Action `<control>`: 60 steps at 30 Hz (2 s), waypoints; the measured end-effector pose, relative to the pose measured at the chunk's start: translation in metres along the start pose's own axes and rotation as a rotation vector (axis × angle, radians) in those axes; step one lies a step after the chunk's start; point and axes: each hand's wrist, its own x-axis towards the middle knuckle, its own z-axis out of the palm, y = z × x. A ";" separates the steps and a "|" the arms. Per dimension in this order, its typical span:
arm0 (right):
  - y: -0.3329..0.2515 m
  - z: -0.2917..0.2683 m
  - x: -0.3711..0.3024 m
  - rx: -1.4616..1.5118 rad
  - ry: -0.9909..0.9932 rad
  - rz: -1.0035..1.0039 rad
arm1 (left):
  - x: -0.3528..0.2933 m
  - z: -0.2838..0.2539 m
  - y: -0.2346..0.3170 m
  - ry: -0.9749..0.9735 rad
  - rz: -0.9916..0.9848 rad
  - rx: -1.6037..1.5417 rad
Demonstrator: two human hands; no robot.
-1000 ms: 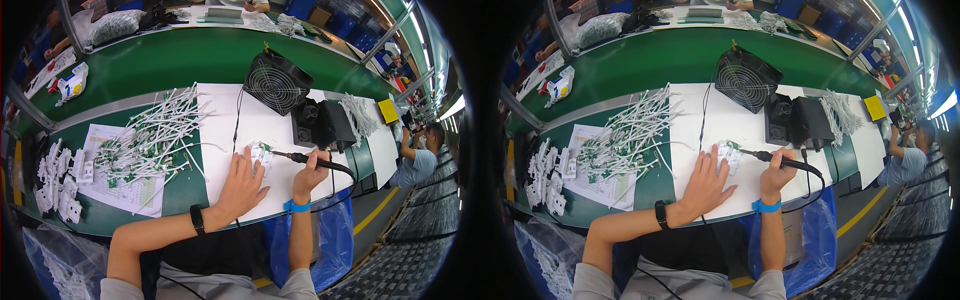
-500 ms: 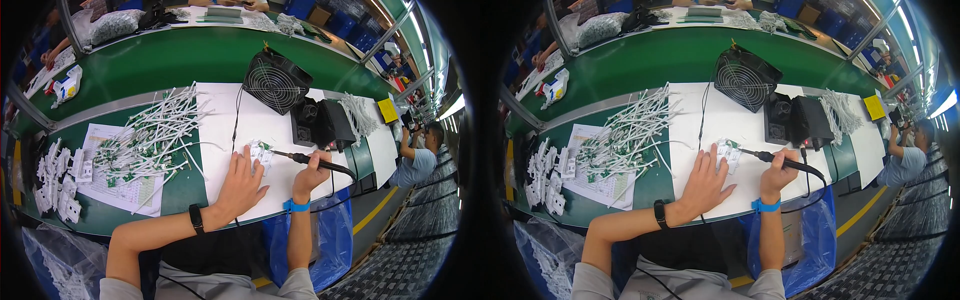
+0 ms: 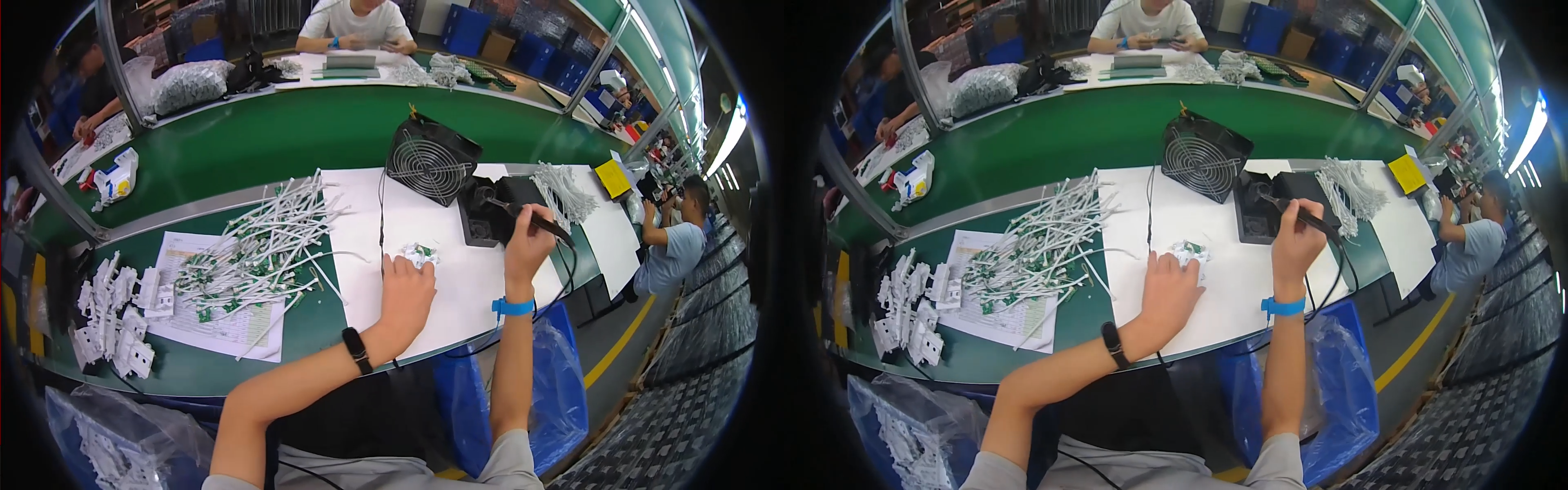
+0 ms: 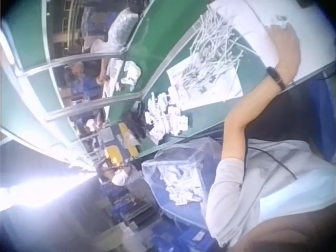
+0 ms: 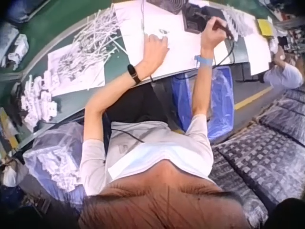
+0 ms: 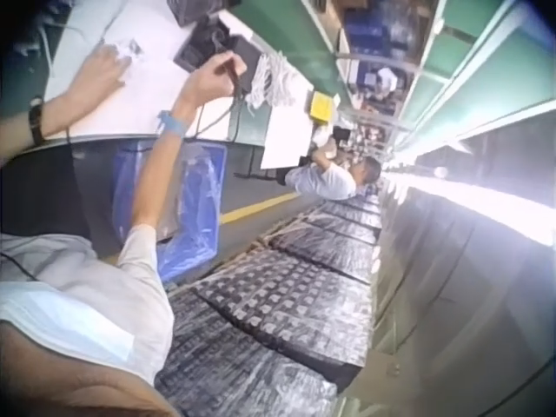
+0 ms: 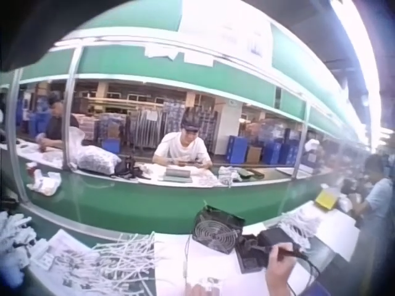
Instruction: The person solders electrical wires onto small components at an industrial assembly station, using a soldering iron to attach the wires to a circuit board.
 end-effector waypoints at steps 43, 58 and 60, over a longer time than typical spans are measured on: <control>-0.191 0.099 -0.073 0.490 -1.230 0.265 | 0.019 -0.198 -0.455 -0.027 -0.225 0.335; -0.289 0.293 -0.244 0.313 -1.130 -0.743 | -0.233 -0.205 -0.383 -0.120 -0.465 0.300; -0.287 0.293 -0.243 0.265 -1.106 -0.774 | -0.219 -0.192 -0.384 -0.108 -0.511 0.305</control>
